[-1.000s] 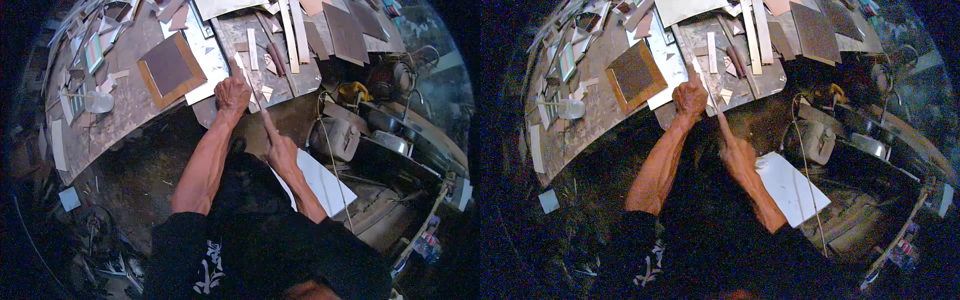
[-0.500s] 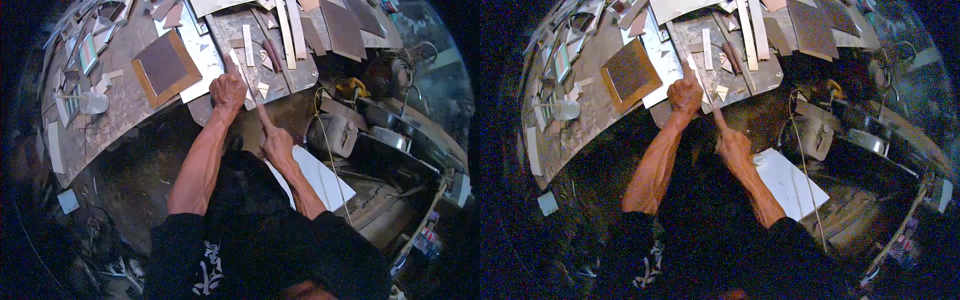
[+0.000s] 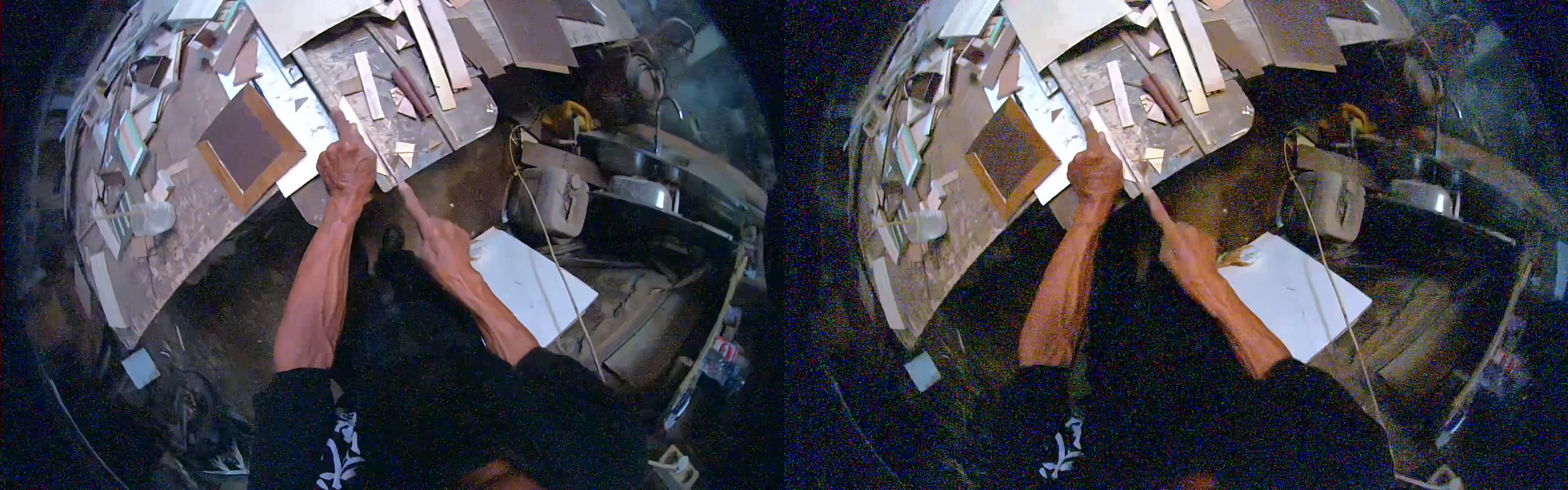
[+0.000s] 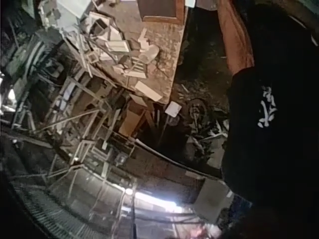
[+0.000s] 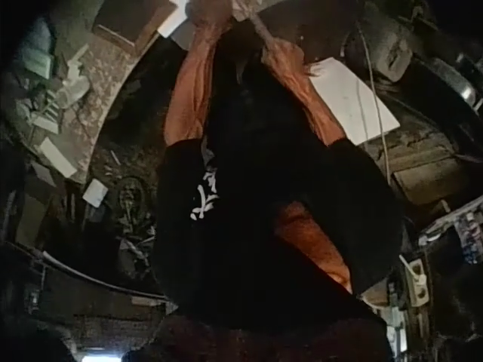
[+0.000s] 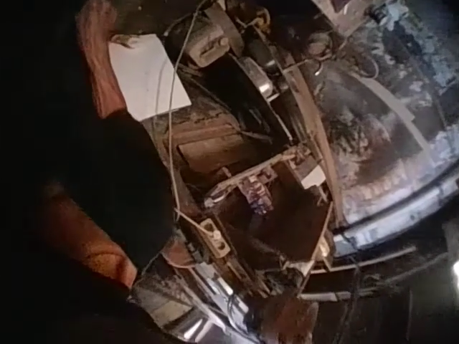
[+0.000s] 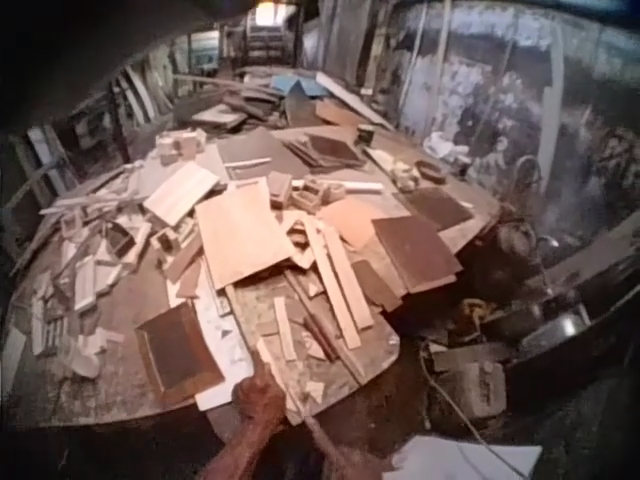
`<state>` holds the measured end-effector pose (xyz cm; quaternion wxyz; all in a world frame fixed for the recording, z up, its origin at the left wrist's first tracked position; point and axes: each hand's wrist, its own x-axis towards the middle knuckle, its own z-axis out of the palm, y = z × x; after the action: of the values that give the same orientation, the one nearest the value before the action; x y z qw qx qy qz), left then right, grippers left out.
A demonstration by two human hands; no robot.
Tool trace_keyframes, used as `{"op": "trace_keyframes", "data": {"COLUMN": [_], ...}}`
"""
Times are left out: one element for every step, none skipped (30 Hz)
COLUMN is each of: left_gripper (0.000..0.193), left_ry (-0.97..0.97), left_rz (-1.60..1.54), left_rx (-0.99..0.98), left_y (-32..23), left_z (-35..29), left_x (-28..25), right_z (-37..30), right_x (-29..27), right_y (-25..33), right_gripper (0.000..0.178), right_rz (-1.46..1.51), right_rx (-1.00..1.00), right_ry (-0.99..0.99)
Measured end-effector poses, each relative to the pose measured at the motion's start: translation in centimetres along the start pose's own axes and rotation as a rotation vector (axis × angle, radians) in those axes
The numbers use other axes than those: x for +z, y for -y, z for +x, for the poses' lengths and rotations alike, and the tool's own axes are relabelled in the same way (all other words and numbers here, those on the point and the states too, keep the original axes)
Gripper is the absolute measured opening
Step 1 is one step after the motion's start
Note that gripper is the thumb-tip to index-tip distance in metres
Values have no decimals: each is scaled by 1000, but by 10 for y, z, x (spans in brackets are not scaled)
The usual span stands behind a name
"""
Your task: Assembling and marking wooden frame components in a workshop.
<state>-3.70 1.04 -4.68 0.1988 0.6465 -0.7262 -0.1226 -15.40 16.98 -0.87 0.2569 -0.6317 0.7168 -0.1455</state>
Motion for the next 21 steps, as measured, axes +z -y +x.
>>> {"op": "trace_keyframes", "data": {"left_gripper": [50, 50, 50, 49, 49, 48, 48, 48, 47, 47, 47, 47, 47, 48, 48, 48, 49, 48, 48, 47, 48], "left_ry": [8, 8, 8, -11, -10, -15, -20, -21, -26, -32, -38, -42, -46, -16, -25, -34, -23, -16, -8, -32, -23], "left_rz": [-24, -12, -1, 0, 0, -5, -9, -6, -8, -10, -4, -13, -22, -26, -36, -47, -35, -39, -44, -52, -51], "left_rx": [-12, -16, -22, -9, -5, -11, -19, -21, -12, -4, -17, -23, -30, -38, -36, -34, -35, -41, -46, -39, -38], "left_y": [-1, 1, 3, 5, 3, 0, -2, -1, -1, 0, 4, 4, 6, -1, 1, 2, 4, 4, 4, 9, 8], "left_z": [1, 1, -1, -1, -2, -2, -2, -2, -1, -1, -2, -3, -4, -2, -2, -2, 0, -1, -2, -2, -2], "left_x": [0, 1, 1, 2, 2, 2, 2, 1, 1, 1, 1, 2, 3, 1, 2, 4, 3, 3, 3, 5, 6], "right_z": [6, 1, -8, -13, -11, -8, -5, -1, 4, 5, 0, -12, -17, -11, -1, 4, 4, 3, 1, -6, -13], "right_x": [2, 4, 5, 6, 5, 4, 4, 7, 13, 17, 18, 15, 14, 10, 10, 10, 11, 12, 12, 11, 8], "right_y": [0, -2, -4, -5, -4, -2, 0, -1, -4, -5, -4, -7, -8, -7, -3, 0, 1, 1, 1, 3, 1], "right_gripper": [81, 81, 81, 81, 81, 81, 81, 81, 81, 81, 81, 79, 78, 78, 78, 77, 77, 77, 78, 78, 78], "right_rz": [11, 18, -25, -69, -68, -81, -94, -92, -66, -40, -39, -59, -80, -90, -48, -5, -7, 5, 17, 15, 7], "right_rx": [-30, -24, -7, 10, 13, 45, 77, 75, 35, -5, -19, -13, -8, -11, -4, 3, -8, -2, 4, -12, 17], "right_ry": [-32, -40, -5, 31, 28, 60, 94, 96, 34, -27, -18, -5, 9, 12, -5, -21, -12, -18, -25, -14, 3]}}
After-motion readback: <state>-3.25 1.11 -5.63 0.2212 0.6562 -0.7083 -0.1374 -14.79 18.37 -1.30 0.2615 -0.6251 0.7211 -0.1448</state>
